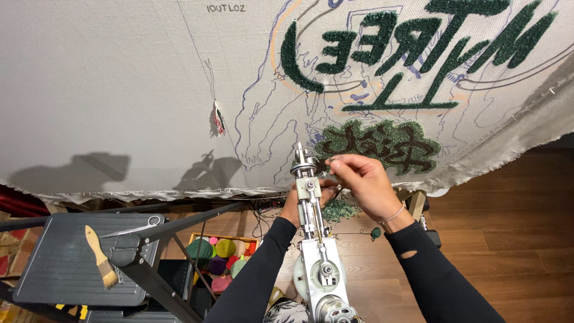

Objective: The person threads green yarn through the needle of a tufting gun by hand and then uses the machine to tuft a design onto a canvas.

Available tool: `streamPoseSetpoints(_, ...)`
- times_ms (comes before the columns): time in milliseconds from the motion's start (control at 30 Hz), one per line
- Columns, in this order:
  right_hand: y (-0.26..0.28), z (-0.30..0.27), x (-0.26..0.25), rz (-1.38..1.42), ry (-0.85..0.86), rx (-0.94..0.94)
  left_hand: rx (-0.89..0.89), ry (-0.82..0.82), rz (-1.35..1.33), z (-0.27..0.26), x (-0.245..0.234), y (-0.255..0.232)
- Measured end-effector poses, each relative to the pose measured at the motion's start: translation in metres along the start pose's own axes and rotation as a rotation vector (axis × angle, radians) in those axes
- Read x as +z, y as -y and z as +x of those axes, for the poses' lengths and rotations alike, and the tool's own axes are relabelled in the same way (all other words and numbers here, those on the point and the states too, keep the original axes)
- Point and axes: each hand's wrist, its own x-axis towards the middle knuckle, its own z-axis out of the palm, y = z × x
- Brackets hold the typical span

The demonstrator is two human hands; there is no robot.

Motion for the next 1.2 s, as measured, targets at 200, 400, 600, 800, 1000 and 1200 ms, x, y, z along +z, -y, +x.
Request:
streamPoseSetpoints(200, 0.029, -0.016, 0.012, -0.288, 0.064, -0.059, -0.085, 0.111, -0.407, 0.005, -0.021, 0.023)
streamPoseSetpoints(400, 0.039, -0.021, 0.017, -0.281, 0.101, -0.089, -0.139, 0.15, -0.635, 0.007, -0.024, 0.027)
streamPoseSetpoints(600, 0.048, -0.023, 0.025, -0.23, 0.118, -0.075, -0.245, -0.02, -0.485, 0.008, -0.022, 0.028)
streamPoseSetpoints(800, 0.048, -0.024, 0.026, -0.305, 0.067, -0.132, -0.267, -0.045, -0.506, 0.007, -0.017, 0.024)
streamPoseSetpoints(1000, 0.048, -0.028, 0.024, -0.341, 0.067, -0.082, -0.305, -0.069, -0.584, 0.006, -0.017, 0.022)
streamPoseSetpoints(1200, 0.054, -0.03, 0.034, -0.305, 0.068, -0.103, -0.255, -0.084, -0.578, 0.009, -0.025, 0.041)
